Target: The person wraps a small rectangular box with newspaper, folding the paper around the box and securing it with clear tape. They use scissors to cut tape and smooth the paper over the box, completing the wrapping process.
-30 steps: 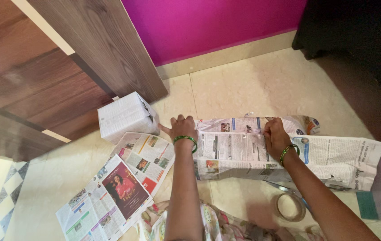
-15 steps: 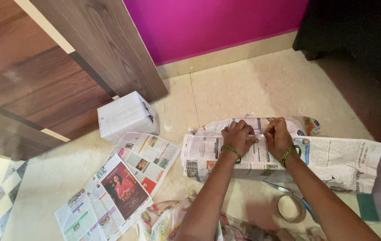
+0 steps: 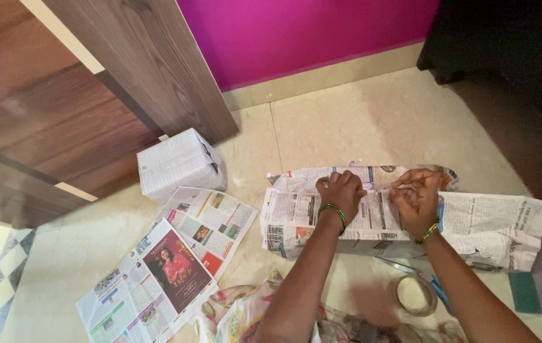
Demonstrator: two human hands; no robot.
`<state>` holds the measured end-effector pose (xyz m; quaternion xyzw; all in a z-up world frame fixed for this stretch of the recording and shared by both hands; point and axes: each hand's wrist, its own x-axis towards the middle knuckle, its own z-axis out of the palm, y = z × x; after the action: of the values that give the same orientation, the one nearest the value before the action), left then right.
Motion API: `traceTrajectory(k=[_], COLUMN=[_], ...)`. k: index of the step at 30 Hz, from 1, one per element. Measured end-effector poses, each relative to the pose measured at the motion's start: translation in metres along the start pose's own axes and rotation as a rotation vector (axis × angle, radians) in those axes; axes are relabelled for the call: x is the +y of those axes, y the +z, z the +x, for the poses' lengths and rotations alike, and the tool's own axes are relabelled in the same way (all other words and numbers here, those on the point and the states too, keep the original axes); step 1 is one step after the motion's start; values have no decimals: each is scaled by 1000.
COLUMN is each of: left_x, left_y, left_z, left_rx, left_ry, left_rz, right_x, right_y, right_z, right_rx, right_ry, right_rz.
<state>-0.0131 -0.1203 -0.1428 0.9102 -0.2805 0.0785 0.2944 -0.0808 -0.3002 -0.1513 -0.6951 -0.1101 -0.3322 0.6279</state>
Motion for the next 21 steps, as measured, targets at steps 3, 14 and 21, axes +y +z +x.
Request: traceTrajectory(k=[3,14,21], left_x=[0,7,7], left_y=[-1,-9,-10], left_z=[1,1,1], left_rx=[-7,-31,-81], left_ry=[-13,-39,-49], left_rz=[-3,-45,-32], right_x=[4,50,58], right_y=[-15,-35,-37], right_z=[0,16,31], right_rx=[-87,-331,-489], right_ry=[208,436,637], right_rz=[201,-21,-167])
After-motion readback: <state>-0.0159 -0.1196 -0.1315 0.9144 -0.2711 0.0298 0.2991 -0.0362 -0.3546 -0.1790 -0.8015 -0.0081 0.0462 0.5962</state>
